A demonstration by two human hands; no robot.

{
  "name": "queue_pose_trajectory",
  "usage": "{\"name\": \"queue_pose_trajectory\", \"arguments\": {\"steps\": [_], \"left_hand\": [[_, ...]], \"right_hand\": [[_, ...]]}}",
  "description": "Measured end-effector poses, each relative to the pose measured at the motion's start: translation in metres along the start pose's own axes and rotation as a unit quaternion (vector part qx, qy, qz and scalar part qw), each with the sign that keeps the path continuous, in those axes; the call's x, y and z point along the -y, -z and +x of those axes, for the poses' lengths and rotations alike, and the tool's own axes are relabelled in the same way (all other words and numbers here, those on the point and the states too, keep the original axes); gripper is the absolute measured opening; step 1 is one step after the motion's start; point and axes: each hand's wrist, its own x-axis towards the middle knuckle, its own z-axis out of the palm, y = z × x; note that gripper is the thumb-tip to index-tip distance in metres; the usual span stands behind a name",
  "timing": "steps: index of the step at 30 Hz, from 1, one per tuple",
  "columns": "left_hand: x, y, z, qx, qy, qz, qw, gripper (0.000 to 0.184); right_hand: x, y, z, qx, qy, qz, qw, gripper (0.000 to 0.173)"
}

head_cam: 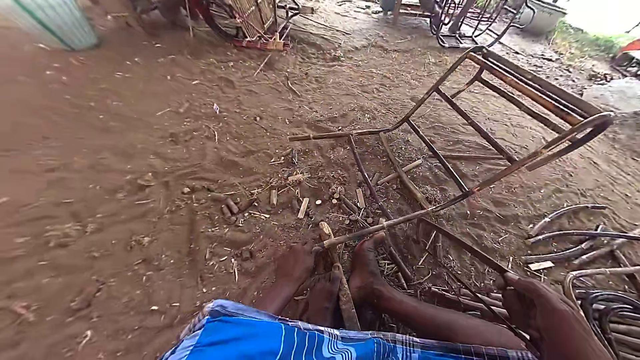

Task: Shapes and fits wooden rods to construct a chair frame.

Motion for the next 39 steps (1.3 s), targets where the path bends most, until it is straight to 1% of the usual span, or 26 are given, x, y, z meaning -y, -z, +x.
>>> {"name": "queue_pose_trajectory", "arguments": {"steps": [1, 2, 4, 5, 7, 8, 10, 12, 15, 16, 18, 21, 23, 26, 29, 36, 39], "left_hand": [[-0.001, 0.001, 0.002, -0.003, -0.004, 0.001, 1.0, 0.041], [-0.004, 0.004, 0.004, -0.006, -0.007, -0.006, 1.0, 0.04], [-0.001, 0.01, 0.005, -0.015, -0.007, -0.026, 1.0, 0.036], [0.004, 0.007, 0.005, -0.026, -0.011, -0.03, 0.999, 0.036], [0.01, 0.003, 0.008, -0.048, -0.028, -0.025, 0.998, 0.035], [0.011, 0.0, 0.012, -0.058, -0.042, -0.019, 0.997, 0.035], [0.016, -0.001, 0.02, -0.057, -0.077, -0.02, 0.995, 0.034], [0.017, 0.007, 0.028, -0.014, -0.104, -0.017, 0.994, 0.033], [0.019, 0.015, 0.034, 0.053, -0.112, 0.004, 0.992, 0.029], [0.02, 0.017, 0.034, 0.062, -0.112, 0.013, 0.992, 0.028], [0.018, 0.02, 0.031, 0.065, -0.098, 0.029, 0.993, 0.028], [0.008, 0.029, 0.025, 0.065, -0.048, 0.05, 0.995, 0.028], [0.006, 0.033, 0.023, 0.064, -0.029, 0.057, 0.996, 0.028], [0.008, 0.034, 0.025, 0.065, -0.024, 0.063, 0.996, 0.028], [0.01, 0.032, 0.025, 0.068, -0.025, 0.062, 0.995, 0.028], [0.01, 0.031, 0.023, 0.057, -0.029, 0.062, 0.996, 0.03], [0.012, 0.031, 0.025, 0.047, -0.042, 0.078, 0.995, 0.031]], "right_hand": [[0.003, -0.01, -0.017, 0.011, 0.01, 0.056, 0.998, 0.037], [0.001, -0.021, -0.03, 0.049, 0.04, 0.083, 0.995, 0.036], [-0.011, -0.065, -0.044, 0.126, 0.101, 0.131, 0.978, 0.04], [-0.019, -0.093, -0.049, 0.126, 0.114, 0.161, 0.972, 0.041], [-0.026, -0.148, -0.051, 0.069, 0.126, 0.225, 0.964, 0.039], [-0.027, -0.171, -0.048, 0.052, 0.117, 0.27, 0.954, 0.041], [-0.029, -0.205, -0.046, 0.059, 0.086, 0.325, 0.94, 0.047], [-0.033, -0.224, -0.047, 0.079, 0.083, 0.325, 0.939, 0.047], [-0.038, -0.232, -0.052, 0.096, 0.085, 0.316, 0.94, 0.047], [-0.039, -0.233, -0.053, 0.097, 0.083, 0.315, 0.94, 0.047], [-0.04, -0.236, -0.056, 0.094, 0.075, 0.308, 0.944, 0.047], [-0.046, -0.244, -0.062, 0.083, 0.068, 0.304, 0.947, 0.048], [-0.048, -0.248, -0.066, 0.083, 0.06, 0.302, 0.948, 0.048], [-0.047, -0.252, -0.072, 0.086, 0.05, 0.314, 0.944, 0.046], [-0.045, -0.253, -0.078, 0.074, 0.046, 0.301, 0.949, 0.045], [-0.035, -0.26, -0.09, 0.054, 0.078, 0.196, 0.976, 0.042], [-0.012, -0.265, -0.077, 0.057, 0.072, 0.1, 0.991, 0.047]]}}
